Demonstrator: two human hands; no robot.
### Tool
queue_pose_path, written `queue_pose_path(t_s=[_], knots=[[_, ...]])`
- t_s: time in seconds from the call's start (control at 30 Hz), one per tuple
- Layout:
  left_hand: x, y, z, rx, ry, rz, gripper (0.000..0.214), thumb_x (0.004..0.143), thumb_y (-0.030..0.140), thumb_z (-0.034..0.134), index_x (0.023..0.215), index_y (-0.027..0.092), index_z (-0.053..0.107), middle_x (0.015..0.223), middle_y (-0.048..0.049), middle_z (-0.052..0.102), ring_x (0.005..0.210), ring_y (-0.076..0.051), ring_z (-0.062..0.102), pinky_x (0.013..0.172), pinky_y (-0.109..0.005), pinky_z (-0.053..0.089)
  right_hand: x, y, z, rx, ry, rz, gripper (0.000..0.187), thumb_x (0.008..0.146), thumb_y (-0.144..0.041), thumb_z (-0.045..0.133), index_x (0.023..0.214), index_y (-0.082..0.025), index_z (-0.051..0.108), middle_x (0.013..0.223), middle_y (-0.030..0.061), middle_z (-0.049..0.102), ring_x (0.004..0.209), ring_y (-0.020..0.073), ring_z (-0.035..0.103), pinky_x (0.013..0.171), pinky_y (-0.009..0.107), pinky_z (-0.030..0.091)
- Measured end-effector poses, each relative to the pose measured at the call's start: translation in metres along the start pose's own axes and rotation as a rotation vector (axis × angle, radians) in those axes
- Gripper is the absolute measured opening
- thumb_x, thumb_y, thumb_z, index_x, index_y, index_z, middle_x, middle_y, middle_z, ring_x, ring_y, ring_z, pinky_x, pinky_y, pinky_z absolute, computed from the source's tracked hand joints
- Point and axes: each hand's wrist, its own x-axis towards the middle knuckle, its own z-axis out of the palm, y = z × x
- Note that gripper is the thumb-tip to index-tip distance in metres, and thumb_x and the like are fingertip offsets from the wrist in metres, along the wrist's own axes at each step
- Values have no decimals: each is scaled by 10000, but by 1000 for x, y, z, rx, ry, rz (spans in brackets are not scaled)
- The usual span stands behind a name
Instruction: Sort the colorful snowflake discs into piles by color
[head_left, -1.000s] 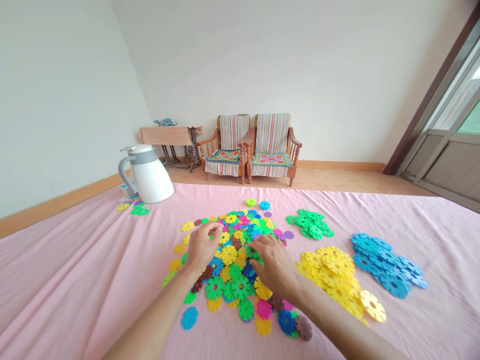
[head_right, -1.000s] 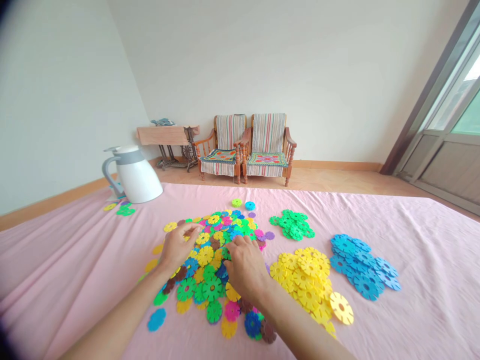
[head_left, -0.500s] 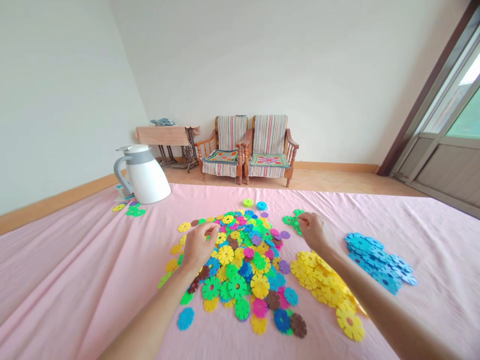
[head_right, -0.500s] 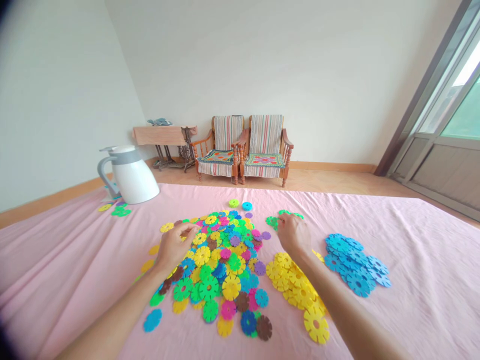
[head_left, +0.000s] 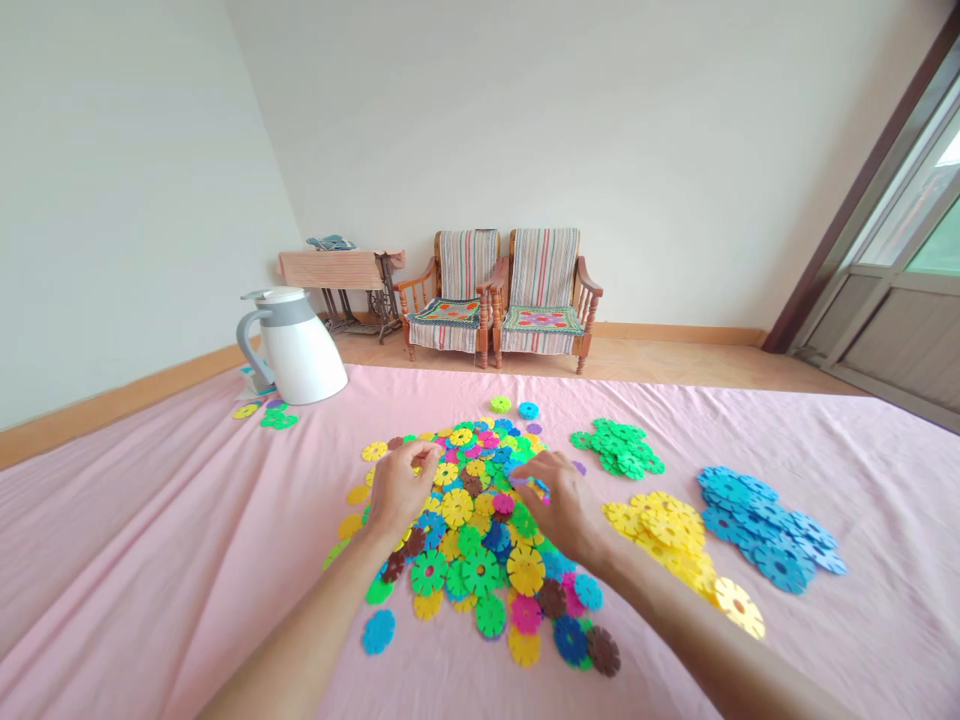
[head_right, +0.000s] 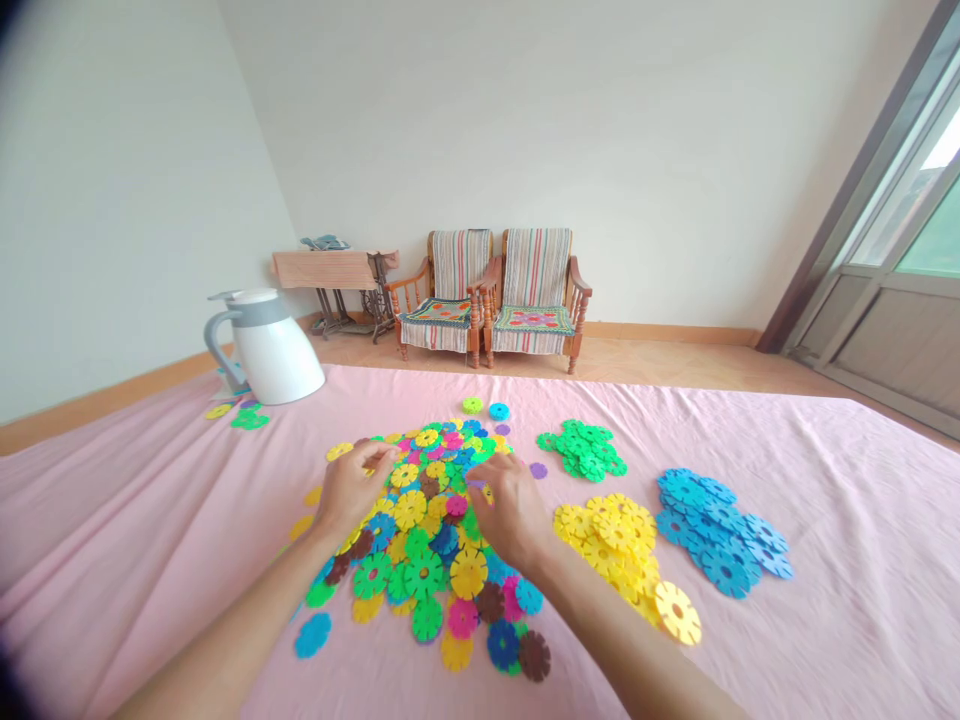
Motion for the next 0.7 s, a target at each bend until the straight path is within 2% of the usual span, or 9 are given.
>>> queue_pose_path(t_s=[0.1, 0.23, 0.37, 0.57, 0.7], knots=[[1, -2, -1, 2, 9, -21, 269, 818, 373, 498, 801, 188, 692, 805, -39, 737, 748, -194, 682, 704, -283, 519, -5, -38, 12, 55, -95, -141, 190, 843, -207, 558, 970, -257, 690, 966, 12, 677, 916, 164, 567, 824, 289, 411], [2, -2, -2, -1, 12, -34, 265, 815, 373, 494, 792, 187, 682, 795, -36, 733, 742, -189, 679, 696, -273, 517, -3, -65, 21, 58, -174, -260, 247, 835, -240, 589, 1075, -266, 644, 1078, -1, 661, 995, 184, 523, 878, 328, 365], [1, -2, -2, -2, 3, -34, 264, 810, 374, 498, 791, 189, 684, 792, -34, 731, 742, -189, 678, 695, -271, 512, 0, -73, 26, 7, -204, -315, 279, 793, -290, 638, 1061, -209, 631, 1025, 35, 665, 978, 212, 515, 849, 355, 344], [1, -2, -2, 3, -3, -32, 262, 800, 370, 497, 780, 195, 690, 782, -26, 734, 739, -193, 680, 689, -270, 509, -6, -75, 30, -100, -183, -361, 75, 831, -232, 584, 800, -181, 630, 868, 46, 656, 894, 208, 522, 794, 353, 318], [1, -1, -2, 8, -5, -33, 273, 803, 380, 498, 779, 193, 695, 793, -31, 740, 732, -196, 683, 688, -273, 512, -9, -69, 23, -131, -112, -306, 189, 897, -178, 480, 747, -194, 594, 755, 19, 629, 772, 175, 512, 713, 305, 327]])
